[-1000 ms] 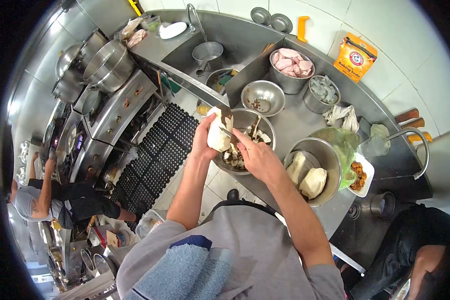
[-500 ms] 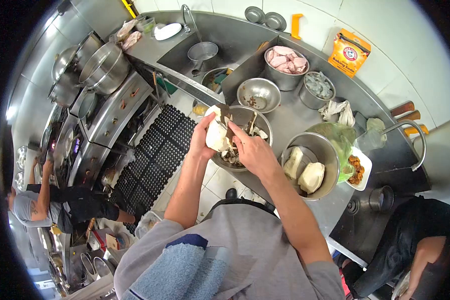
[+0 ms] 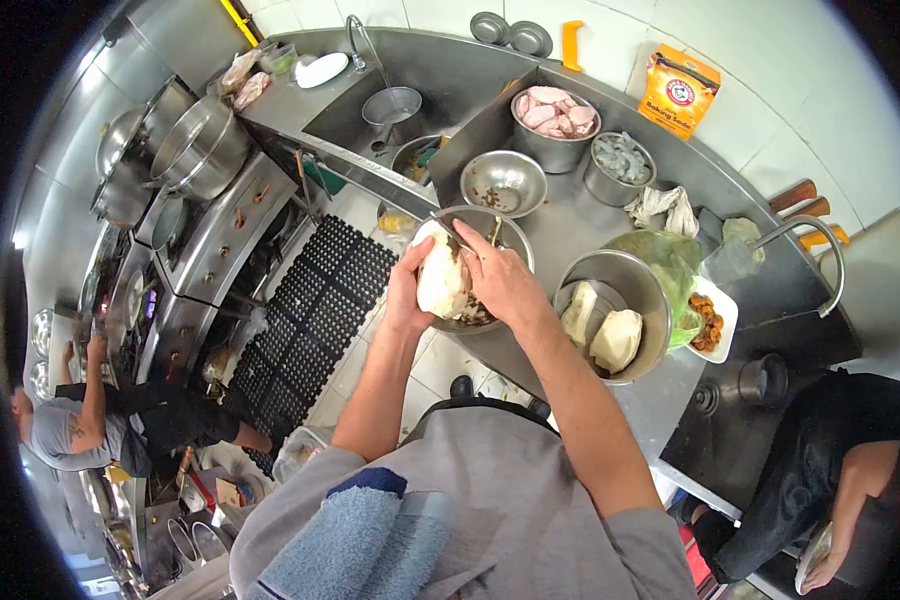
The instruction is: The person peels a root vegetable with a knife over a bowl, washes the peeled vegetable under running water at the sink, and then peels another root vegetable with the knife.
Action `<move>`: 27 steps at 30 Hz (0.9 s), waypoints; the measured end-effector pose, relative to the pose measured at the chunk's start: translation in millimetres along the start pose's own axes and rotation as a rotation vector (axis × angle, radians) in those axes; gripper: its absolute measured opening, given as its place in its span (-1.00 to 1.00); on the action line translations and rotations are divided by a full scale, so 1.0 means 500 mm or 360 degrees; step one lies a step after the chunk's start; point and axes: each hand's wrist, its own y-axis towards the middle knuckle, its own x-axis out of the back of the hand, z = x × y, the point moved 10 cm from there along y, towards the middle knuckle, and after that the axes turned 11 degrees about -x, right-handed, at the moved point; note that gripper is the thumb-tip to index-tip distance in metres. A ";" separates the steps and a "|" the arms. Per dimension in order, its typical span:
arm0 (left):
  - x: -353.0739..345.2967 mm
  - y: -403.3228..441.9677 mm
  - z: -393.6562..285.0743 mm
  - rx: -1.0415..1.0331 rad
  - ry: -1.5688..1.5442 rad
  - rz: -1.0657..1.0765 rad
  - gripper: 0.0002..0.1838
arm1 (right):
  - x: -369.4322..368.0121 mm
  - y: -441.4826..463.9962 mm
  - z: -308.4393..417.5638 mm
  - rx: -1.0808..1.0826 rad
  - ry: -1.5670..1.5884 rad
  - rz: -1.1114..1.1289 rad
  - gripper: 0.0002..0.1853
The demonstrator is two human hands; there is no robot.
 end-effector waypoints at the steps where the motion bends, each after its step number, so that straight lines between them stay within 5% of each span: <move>1: 0.000 -0.002 -0.005 0.0001 0.0045 -0.0021 -0.68 | 0.001 0.002 -0.006 0.0021 -0.0029 -0.0066 -0.54; 5: 0.000 -0.009 -0.020 0.0083 0.0157 -0.0023 -0.63 | -0.034 0.050 -0.128 -0.0398 0.0674 0.0186 -0.53; 8: 0.036 0.017 -0.006 0.0124 0.0161 0.0018 -0.56 | -0.023 0.019 -0.109 -0.0511 0.0536 0.0255 -0.52; 12: 0.030 0.007 -0.028 0.0040 0.0298 -0.0040 -0.43 | -0.023 -0.013 -0.053 -0.0058 0.0154 0.0154 -0.51; 13: 0.021 0.002 -0.036 0.0017 0.0317 -0.0028 -0.41 | -0.032 -0.026 -0.047 -0.0234 0.0165 0.0299 -0.50; 23: 0.037 0.010 -0.017 0.0085 0.0256 0.0050 -0.35 | -0.024 -0.042 -0.018 -0.0069 0.0157 0.0233 -0.45; 27: 0.030 -0.007 -0.010 0.0089 0.0336 0.0035 -0.38 | -0.031 -0.033 -0.019 -0.0043 -0.0043 -0.0012 -0.50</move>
